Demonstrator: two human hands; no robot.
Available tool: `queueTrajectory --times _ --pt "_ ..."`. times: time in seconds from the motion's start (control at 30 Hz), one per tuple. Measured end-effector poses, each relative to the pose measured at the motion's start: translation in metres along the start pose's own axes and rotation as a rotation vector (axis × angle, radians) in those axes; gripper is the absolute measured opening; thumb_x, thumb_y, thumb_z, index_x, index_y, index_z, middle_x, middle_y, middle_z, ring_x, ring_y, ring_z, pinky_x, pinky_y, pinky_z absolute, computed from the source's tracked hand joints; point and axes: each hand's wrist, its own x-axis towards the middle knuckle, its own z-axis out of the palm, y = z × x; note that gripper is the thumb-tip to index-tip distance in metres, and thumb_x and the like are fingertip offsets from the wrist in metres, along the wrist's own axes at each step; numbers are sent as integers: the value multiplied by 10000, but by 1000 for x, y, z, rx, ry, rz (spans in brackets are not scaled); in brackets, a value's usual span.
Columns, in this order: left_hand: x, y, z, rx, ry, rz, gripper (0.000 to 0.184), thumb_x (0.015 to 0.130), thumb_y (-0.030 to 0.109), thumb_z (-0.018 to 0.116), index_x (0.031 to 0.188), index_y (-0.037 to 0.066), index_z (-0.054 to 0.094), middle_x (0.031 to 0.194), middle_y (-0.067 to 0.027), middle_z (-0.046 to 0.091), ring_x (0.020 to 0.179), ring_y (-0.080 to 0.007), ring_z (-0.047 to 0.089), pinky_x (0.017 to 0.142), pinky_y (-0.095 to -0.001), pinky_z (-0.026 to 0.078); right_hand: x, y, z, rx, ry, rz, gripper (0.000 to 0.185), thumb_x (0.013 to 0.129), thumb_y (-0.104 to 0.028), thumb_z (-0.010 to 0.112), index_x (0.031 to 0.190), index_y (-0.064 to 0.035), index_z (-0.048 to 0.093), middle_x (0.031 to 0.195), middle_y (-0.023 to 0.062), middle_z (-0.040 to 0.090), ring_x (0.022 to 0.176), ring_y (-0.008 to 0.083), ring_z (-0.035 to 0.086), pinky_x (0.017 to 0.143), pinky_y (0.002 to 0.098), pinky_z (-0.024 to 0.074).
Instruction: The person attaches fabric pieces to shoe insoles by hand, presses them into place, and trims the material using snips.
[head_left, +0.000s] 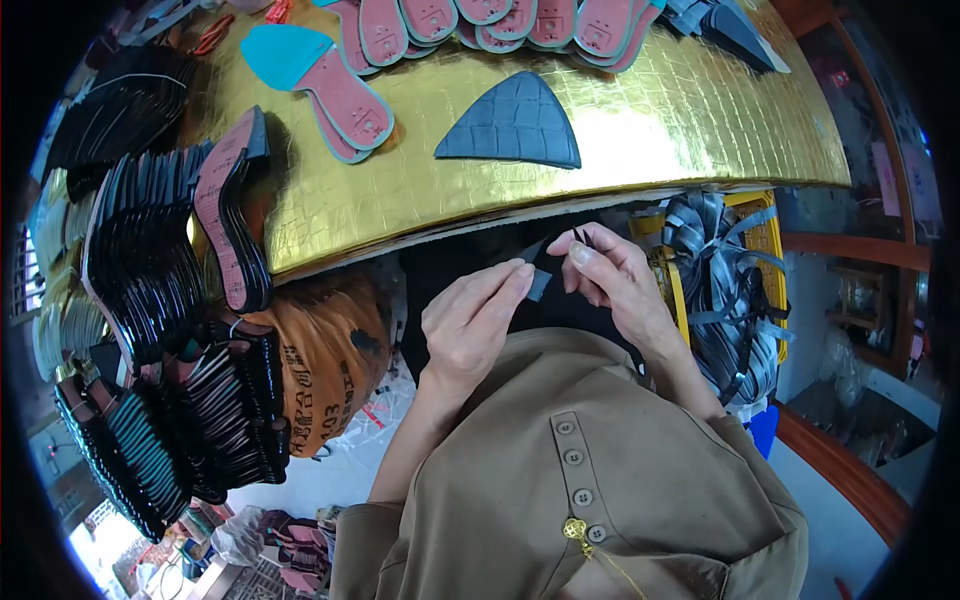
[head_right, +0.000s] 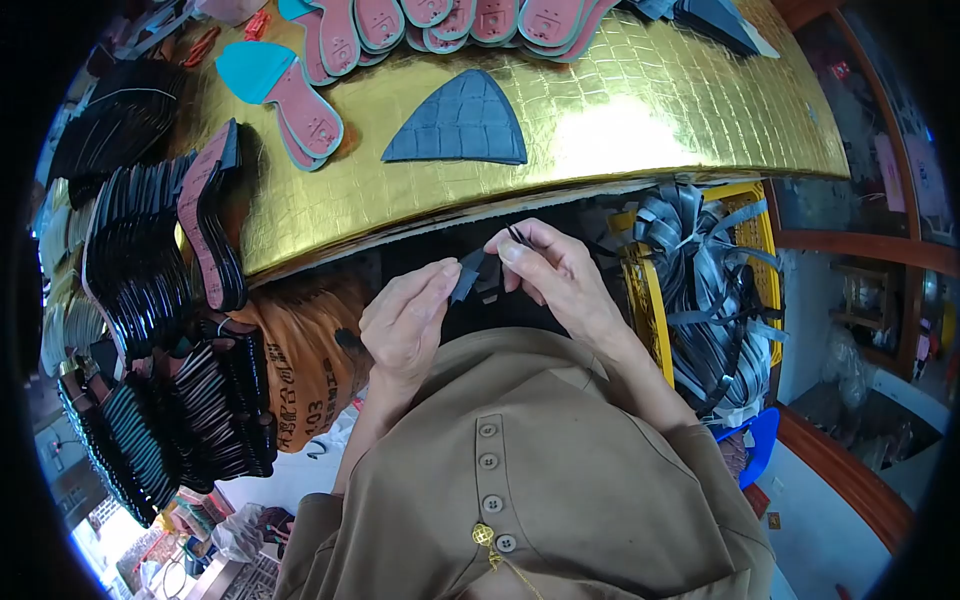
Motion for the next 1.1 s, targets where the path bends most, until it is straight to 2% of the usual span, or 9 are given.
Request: queueTrajectory --times 0.1,0.3,0.43,0.6,0.8,0.93,1.1 --pt "0 -3 0 87 -16 95 226 720 -64 698 940 -14 699 925 -113 697 702 -197 638 622 -251 523 1 1 -1 -13 -36 -14 275 958 -239 498 1055 -17 629 767 30 557 688 67 473 550 166 322" --pt "6 -3 2 69 -14 65 189 767 -43 673 954 -26 693 886 -101 694 691 -160 622 615 -225 509 4 -4 2 1 -46 -31 281 966 -232 477 1079 -16 618 788 37 564 695 73 478 576 167 330" --pt "13 10 3 -869 4 -1145 168 836 -4 629 994 -38 674 852 -87 685 687 -119 602 610 -201 490 7 -12 8 9 -126 15 248 968 -188 477 1089 -3 589 793 48 568 724 83 507 632 183 387" --pt "13 6 1 -826 -108 -1082 180 882 33 585 1030 -44 651 828 -76 675 677 -93 584 612 -188 476 15 -4 14 67 -96 9 174 948 -135 528 1053 2 554 801 53 570 742 89 546 676 199 437" --pt "12 -3 -13 -709 -302 -1107 172 855 24 605 1004 -46 655 789 -78 673 663 -97 588 623 -184 475 12 4 19 25 -114 1 127 917 -89 583 992 -3 527 804 55 569 740 96 573 688 210 464" --pt "4 -11 -14 -967 -277 -1339 143 820 17 630 943 -46 668 755 -73 672 657 -90 591 628 -172 465 7 8 23 19 -108 5 132 907 -99 610 945 -15 515 806 52 570 726 91 579 659 200 459" --pt "3 -14 -18 -882 -412 -1268 96 803 -13 637 892 -32 668 734 -81 666 637 -104 584 615 -182 457 5 21 26 43 -157 31 92 923 -88 568 964 -40 501 846 53 565 722 106 561 657 206 458"
